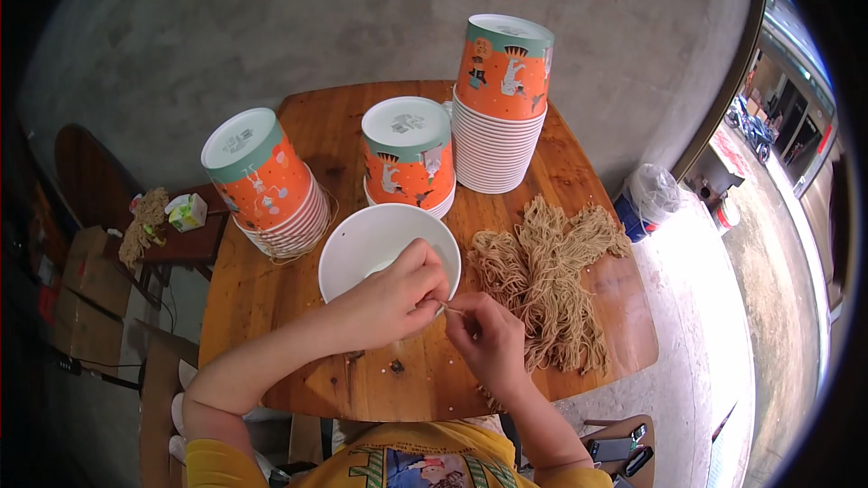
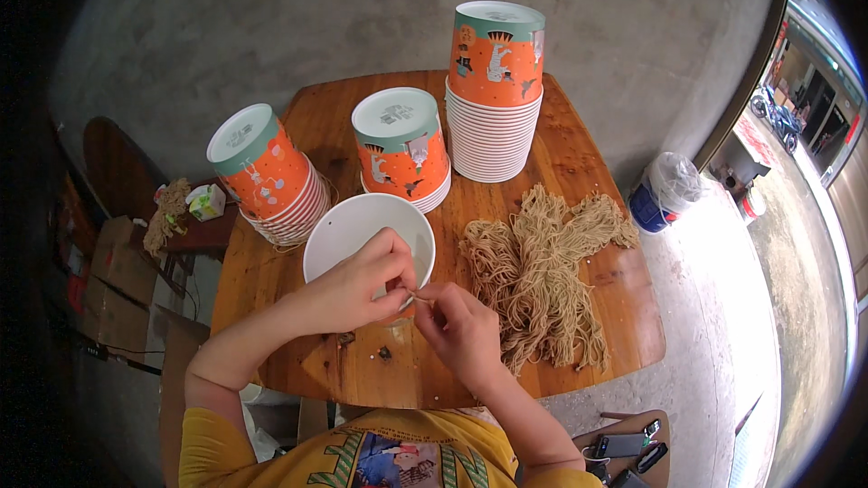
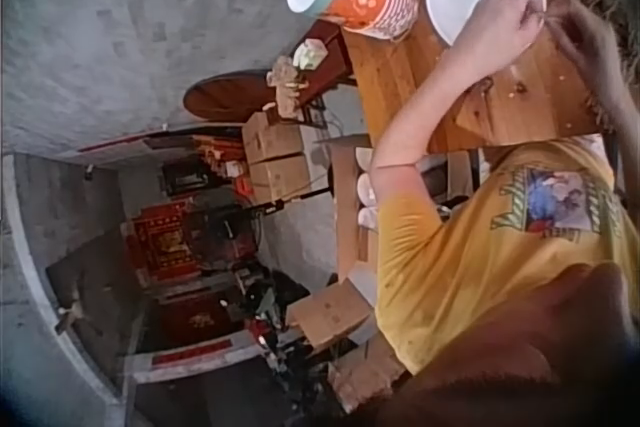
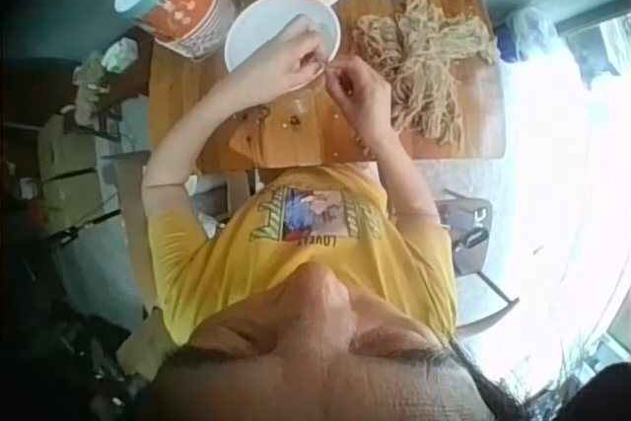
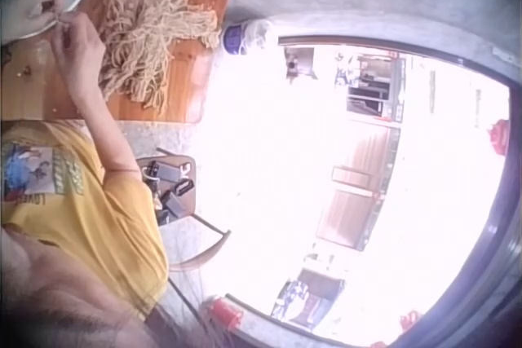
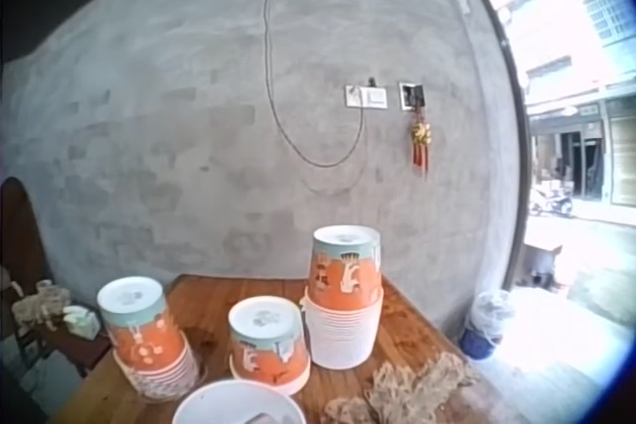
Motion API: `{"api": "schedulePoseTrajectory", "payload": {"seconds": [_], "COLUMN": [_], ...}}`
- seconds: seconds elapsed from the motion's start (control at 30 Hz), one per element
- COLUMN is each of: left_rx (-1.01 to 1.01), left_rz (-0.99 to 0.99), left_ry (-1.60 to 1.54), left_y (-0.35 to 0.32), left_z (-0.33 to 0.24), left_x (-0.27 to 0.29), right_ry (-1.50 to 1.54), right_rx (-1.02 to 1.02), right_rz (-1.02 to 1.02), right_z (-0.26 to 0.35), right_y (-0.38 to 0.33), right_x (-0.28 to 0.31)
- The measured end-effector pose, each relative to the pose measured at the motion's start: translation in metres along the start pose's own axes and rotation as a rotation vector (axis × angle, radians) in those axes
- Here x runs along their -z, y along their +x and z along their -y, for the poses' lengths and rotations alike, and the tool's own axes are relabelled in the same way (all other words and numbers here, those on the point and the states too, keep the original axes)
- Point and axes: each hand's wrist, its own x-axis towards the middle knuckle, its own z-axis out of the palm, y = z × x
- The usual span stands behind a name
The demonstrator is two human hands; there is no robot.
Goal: Arranging dried fibers into paper cups for product packaging.
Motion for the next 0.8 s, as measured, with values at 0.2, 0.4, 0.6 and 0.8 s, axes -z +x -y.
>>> {"api": "schedulePoseTrajectory", "payload": {"seconds": [0.2, 0.4, 0.6, 0.8], "left_rx": [-0.099, 0.096, 0.221, 0.239], "left_rz": [-0.103, -0.162, -0.194, -0.237], "left_ry": [0.205, 0.067, -0.138, -0.233], "left_y": [-0.008, -0.014, -0.015, -0.013], "left_z": [-0.006, -0.01, -0.01, -0.01], "left_x": [-0.009, -0.015, -0.016, -0.018], "right_ry": [-0.161, -0.32, -0.3, -0.302], "right_rx": [0.194, 0.329, 0.374, 0.363], "right_rz": [-0.02, -0.029, -0.058, -0.06], "right_z": [-0.003, -0.005, -0.006, -0.007], "right_y": [0.0, -0.001, 0.0, -0.001], "right_x": [-0.002, -0.003, -0.006, -0.006]}}
